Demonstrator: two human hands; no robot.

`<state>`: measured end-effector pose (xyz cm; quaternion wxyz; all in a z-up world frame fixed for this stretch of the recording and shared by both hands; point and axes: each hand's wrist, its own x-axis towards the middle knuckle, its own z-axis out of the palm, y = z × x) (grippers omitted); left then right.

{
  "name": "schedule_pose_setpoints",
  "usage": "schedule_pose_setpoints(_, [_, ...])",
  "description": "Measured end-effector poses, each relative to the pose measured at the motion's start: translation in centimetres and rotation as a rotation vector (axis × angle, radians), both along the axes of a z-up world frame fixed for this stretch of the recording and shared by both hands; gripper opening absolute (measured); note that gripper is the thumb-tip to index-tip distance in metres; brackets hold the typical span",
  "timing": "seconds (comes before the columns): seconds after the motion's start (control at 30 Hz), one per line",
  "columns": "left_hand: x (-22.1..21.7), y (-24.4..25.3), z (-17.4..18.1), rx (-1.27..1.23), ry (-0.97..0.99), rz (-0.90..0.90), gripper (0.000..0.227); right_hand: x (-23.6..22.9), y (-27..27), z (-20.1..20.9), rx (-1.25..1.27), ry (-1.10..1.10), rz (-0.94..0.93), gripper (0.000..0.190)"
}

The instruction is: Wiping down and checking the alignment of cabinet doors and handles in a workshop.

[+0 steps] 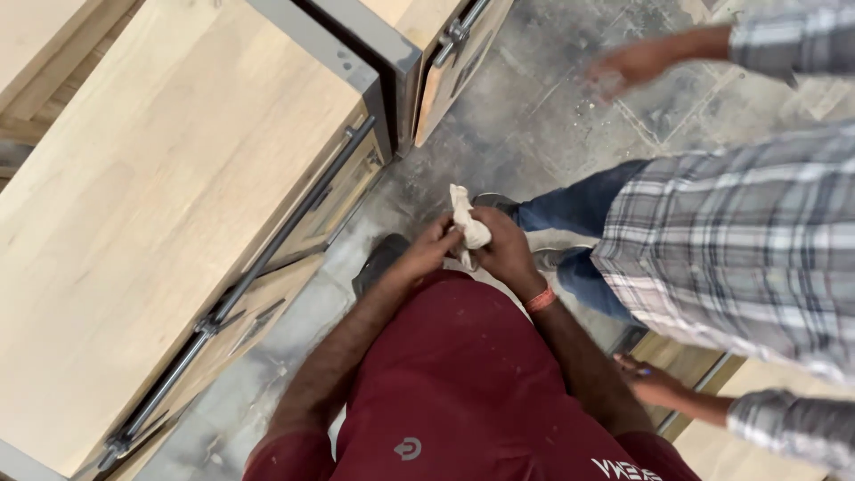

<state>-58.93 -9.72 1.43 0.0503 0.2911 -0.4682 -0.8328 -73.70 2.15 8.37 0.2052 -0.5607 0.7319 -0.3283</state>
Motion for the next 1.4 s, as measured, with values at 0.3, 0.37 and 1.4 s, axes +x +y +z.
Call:
schedule_pose_setpoints(0.3, [-9.8, -9.8, -3.4, -0.036, -0.275, 0.183, 0.075, -10.2, -0.8, -6.0, -0.096, -0.661, -0.456, 0.037])
schedule_pose_setpoints(0.37, [-11.8, -12.1, -6.5, -0.011, -0.281, 0.257, 0.08, -12.9, -1.5, -6.9, -0.097, -0.7, -0.484, 0.037])
schedule_pose_setpoints(1.4, [-23.1, -16.7, -13.5, -0.211, -0.813, 0.697, 0.056, -54.4, -23.5, -11.2, 0.099, -0.266, 0.072, 0.048])
